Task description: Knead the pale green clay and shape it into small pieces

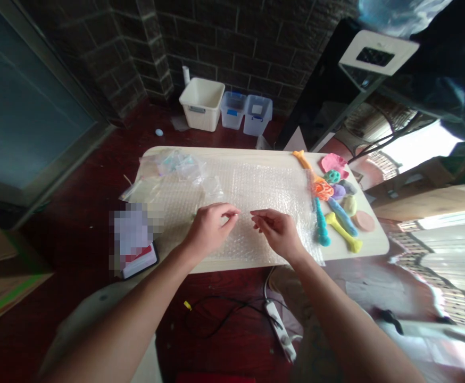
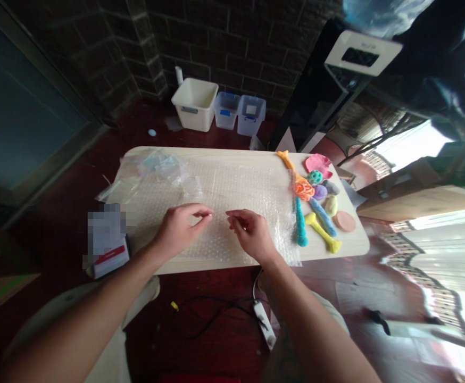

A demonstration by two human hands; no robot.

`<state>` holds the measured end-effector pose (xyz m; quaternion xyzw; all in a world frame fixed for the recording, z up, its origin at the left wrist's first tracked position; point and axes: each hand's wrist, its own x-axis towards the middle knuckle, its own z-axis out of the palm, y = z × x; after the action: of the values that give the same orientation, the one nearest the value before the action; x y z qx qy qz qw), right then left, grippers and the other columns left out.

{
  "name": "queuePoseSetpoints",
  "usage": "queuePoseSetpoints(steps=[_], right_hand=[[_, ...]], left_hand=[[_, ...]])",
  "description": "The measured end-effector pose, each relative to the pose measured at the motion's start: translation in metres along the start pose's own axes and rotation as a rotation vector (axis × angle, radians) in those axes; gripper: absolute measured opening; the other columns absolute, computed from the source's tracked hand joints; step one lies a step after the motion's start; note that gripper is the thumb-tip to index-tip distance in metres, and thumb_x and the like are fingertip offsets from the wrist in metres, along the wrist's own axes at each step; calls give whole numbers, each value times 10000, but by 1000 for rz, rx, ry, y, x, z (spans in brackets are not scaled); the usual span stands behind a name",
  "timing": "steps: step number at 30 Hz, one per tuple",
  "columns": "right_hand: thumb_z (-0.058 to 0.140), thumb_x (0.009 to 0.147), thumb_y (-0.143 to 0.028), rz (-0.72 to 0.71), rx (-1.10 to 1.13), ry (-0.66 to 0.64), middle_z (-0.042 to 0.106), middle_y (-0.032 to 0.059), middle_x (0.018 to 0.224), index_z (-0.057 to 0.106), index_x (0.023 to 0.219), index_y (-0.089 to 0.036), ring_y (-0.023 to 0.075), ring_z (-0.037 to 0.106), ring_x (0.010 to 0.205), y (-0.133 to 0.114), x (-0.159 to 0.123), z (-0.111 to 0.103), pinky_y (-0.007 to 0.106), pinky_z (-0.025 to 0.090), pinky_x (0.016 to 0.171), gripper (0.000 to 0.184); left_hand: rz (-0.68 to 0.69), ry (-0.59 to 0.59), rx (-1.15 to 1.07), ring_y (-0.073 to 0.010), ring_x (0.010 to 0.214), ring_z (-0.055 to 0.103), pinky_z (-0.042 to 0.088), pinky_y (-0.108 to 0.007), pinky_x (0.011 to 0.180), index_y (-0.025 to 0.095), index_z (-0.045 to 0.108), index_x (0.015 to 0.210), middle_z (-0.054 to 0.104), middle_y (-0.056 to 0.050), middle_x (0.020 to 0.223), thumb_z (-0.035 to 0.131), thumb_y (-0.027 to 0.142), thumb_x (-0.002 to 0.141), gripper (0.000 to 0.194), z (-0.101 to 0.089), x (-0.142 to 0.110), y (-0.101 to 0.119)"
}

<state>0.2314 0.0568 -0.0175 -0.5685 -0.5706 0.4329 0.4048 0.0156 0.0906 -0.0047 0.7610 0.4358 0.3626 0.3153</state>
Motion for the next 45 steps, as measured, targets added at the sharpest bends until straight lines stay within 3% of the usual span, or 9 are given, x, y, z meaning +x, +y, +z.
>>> queuePoseSetpoints(steps=[3, 10, 16, 22, 26, 34, 41, 45], right_hand=[[746, 883, -451, 32, 96, 8, 749, 56, 762, 805, 1047, -172, 184, 684, 675, -3, 2, 3, 335, 549, 642, 329], [897, 720, -402, 126, 335, 50, 762, 32, 790, 810, 896, -208, 163, 657, 688, -17, 4, 8, 323, 530, 658, 276], [870, 784, -367, 74, 397, 85, 740, 16, 716, 802, 922, -209, 149, 633, 642, -22, 3, 8, 310, 516, 632, 221], [818, 862, -387, 32, 461, 26, 803, 64, 889, 804, 1020, -204, 166, 691, 728, -21, 1, 8, 321, 543, 671, 243], [780, 906, -413, 37, 517, 7, 792, 63, 866, 795, 1006, -186, 146, 684, 694, -19, 2, 9, 298, 527, 648, 248], [867, 829, -364, 6, 528, -14, 703, -3, 685, 755, 841, -193, 114, 605, 616, -23, 3, 13, 250, 479, 582, 205], [913, 759, -293, 4, 554, 29, 768, 11, 818, 795, 922, -225, 136, 682, 724, -30, 2, 17, 293, 572, 724, 213], [910, 757, -235, -7, 528, 68, 777, 14, 812, 805, 872, -227, 123, 681, 712, -31, 1, 19, 261, 564, 690, 156]], left_hand=[[-89, 41, -123, -188, 824, 750, 599, -317, 808, 202, 782, 986, 811, -45, 956, 677, 213, 908, 132, -3, 0, -4], [-167, -6, -377, -207, 887, 772, 627, -334, 852, 189, 801, 1010, 818, -67, 984, 727, 288, 903, 164, 2, 5, 0], [-212, -36, -528, -221, 939, 770, 627, -345, 886, 179, 799, 1052, 817, -81, 1014, 739, 327, 912, 213, 3, 6, 4], [-240, -44, -625, -226, 927, 772, 636, -348, 864, 163, 792, 1091, 813, -104, 1035, 743, 379, 914, 284, 7, 6, -1], [-258, -51, -645, -217, 923, 771, 629, -325, 857, 156, 790, 1105, 814, -109, 1023, 736, 395, 925, 303, 8, 6, 0], [-254, -78, -675, -194, 880, 759, 612, -297, 822, 151, 787, 1076, 807, -91, 965, 738, 386, 928, 282, 5, 4, 1], [-235, -83, -764, -206, 978, 752, 602, -326, 912, 147, 776, 1074, 800, -103, 1063, 792, 310, 879, 254, 7, 5, -2], [-248, -49, -774, -214, 957, 756, 610, -346, 902, 137, 769, 1076, 802, -106, 1034, 819, 304, 849, 286, 6, 5, -1]])
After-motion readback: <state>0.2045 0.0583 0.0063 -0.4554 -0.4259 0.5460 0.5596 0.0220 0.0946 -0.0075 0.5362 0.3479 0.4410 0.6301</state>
